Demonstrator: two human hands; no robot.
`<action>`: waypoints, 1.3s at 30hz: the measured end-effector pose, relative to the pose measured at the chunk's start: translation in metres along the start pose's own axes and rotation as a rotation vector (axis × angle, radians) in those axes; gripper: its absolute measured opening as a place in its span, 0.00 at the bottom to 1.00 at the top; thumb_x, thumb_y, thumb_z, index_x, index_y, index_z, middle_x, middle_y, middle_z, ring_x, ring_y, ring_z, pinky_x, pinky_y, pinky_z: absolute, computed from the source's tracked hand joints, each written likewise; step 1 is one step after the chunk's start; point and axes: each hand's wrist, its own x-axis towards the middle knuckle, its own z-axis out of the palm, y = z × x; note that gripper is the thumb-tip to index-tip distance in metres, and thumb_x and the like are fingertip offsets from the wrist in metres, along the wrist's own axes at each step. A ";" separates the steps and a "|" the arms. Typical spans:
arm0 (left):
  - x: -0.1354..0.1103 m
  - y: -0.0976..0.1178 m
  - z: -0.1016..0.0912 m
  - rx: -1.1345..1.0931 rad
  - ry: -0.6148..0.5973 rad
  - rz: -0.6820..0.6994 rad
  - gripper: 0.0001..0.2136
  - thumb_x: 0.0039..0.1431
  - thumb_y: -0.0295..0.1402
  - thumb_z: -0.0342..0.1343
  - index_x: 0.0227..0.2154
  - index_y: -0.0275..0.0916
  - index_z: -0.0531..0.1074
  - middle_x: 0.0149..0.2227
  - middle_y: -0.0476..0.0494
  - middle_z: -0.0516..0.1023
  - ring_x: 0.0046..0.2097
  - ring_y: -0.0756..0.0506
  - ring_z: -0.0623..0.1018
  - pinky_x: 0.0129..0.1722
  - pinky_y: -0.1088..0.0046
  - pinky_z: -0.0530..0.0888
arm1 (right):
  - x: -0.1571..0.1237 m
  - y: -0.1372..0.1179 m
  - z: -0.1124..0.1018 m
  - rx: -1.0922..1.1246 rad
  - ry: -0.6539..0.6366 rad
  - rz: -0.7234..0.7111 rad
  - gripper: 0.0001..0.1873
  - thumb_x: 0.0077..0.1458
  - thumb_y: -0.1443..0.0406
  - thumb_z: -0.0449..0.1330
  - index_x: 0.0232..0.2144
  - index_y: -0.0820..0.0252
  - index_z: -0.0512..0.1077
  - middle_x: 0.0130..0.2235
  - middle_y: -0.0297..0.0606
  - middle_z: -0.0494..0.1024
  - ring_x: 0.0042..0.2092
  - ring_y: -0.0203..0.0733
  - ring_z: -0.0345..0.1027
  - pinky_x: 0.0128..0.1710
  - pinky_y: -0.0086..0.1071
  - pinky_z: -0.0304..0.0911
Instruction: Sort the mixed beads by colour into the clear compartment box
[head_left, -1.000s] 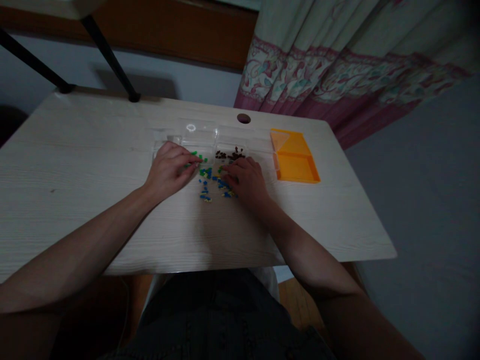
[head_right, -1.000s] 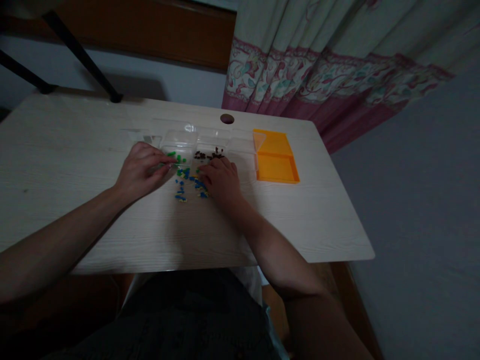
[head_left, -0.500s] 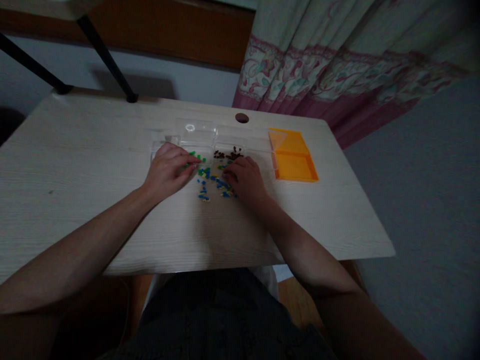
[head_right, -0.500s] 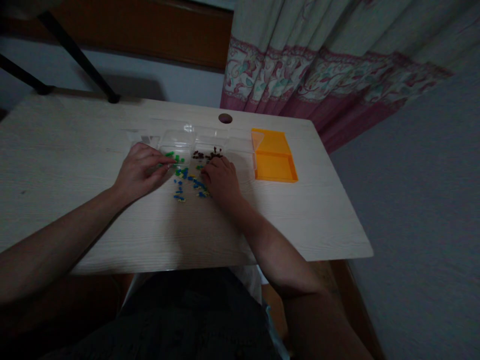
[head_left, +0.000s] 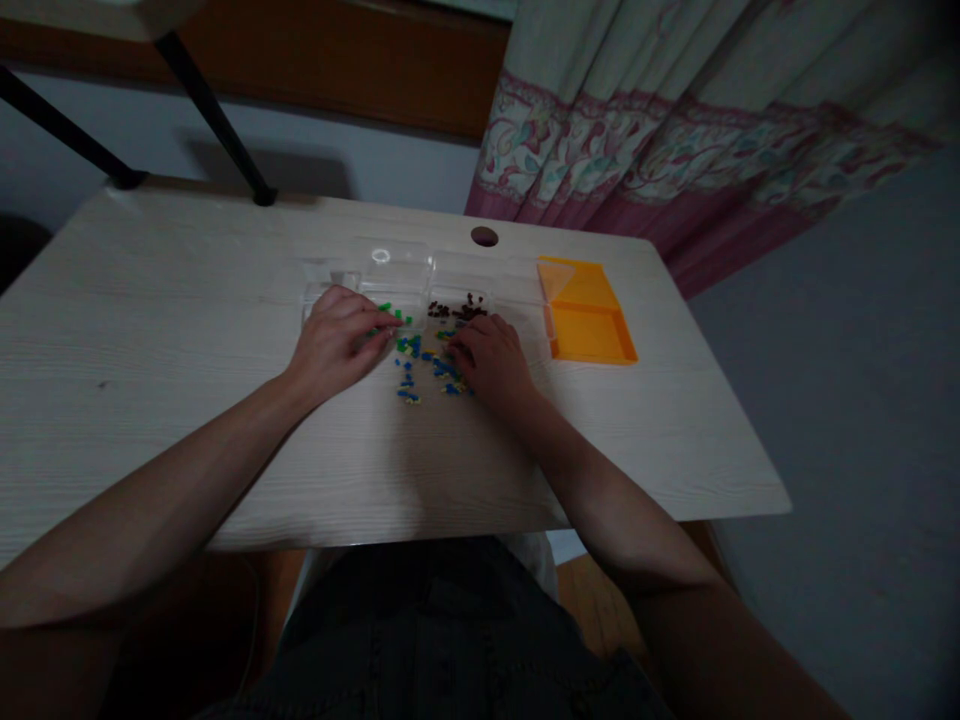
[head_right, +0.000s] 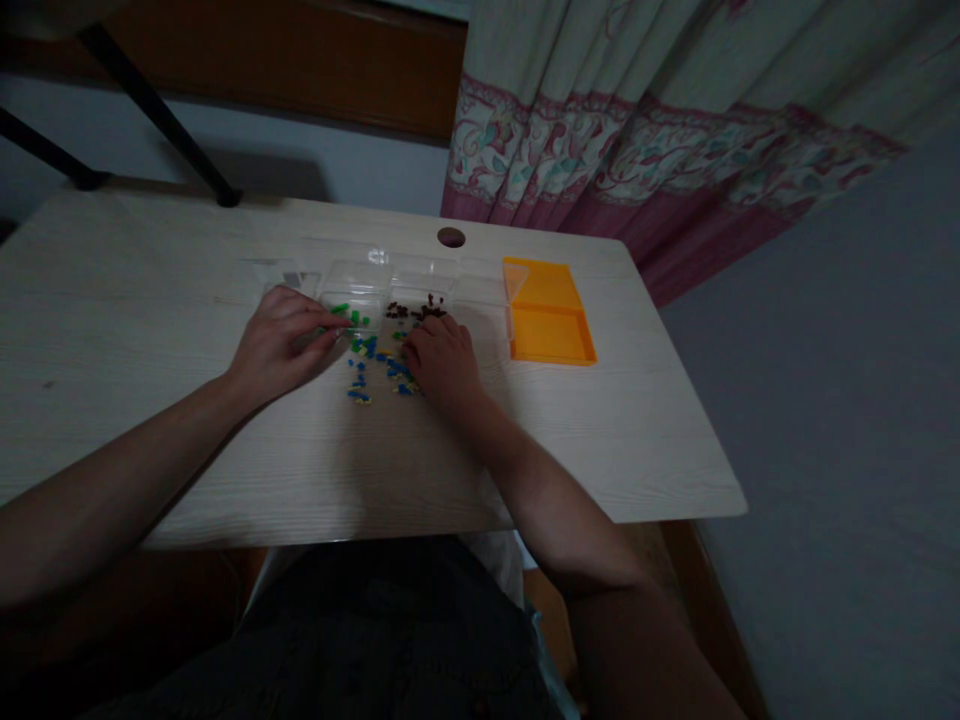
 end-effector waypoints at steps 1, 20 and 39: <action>0.000 0.000 0.000 -0.003 -0.001 0.002 0.11 0.64 0.39 0.53 0.44 0.46 0.77 0.38 0.47 0.77 0.45 0.42 0.73 0.55 0.53 0.69 | 0.000 0.000 0.000 -0.005 0.001 -0.001 0.12 0.64 0.64 0.54 0.37 0.60 0.77 0.42 0.44 0.76 0.48 0.50 0.63 0.48 0.40 0.56; 0.002 0.002 -0.002 0.008 -0.003 0.042 0.11 0.64 0.38 0.53 0.44 0.44 0.77 0.37 0.47 0.77 0.44 0.43 0.73 0.52 0.56 0.70 | -0.002 0.000 -0.008 -0.022 -0.013 -0.053 0.08 0.61 0.65 0.59 0.36 0.57 0.79 0.40 0.42 0.77 0.47 0.50 0.63 0.46 0.41 0.56; 0.002 0.010 0.000 -0.044 -0.150 0.241 0.11 0.64 0.38 0.55 0.43 0.40 0.78 0.38 0.42 0.78 0.43 0.42 0.75 0.47 0.60 0.70 | 0.001 -0.011 -0.005 0.405 0.077 -0.008 0.04 0.58 0.65 0.63 0.33 0.56 0.79 0.35 0.37 0.78 0.43 0.43 0.70 0.46 0.36 0.63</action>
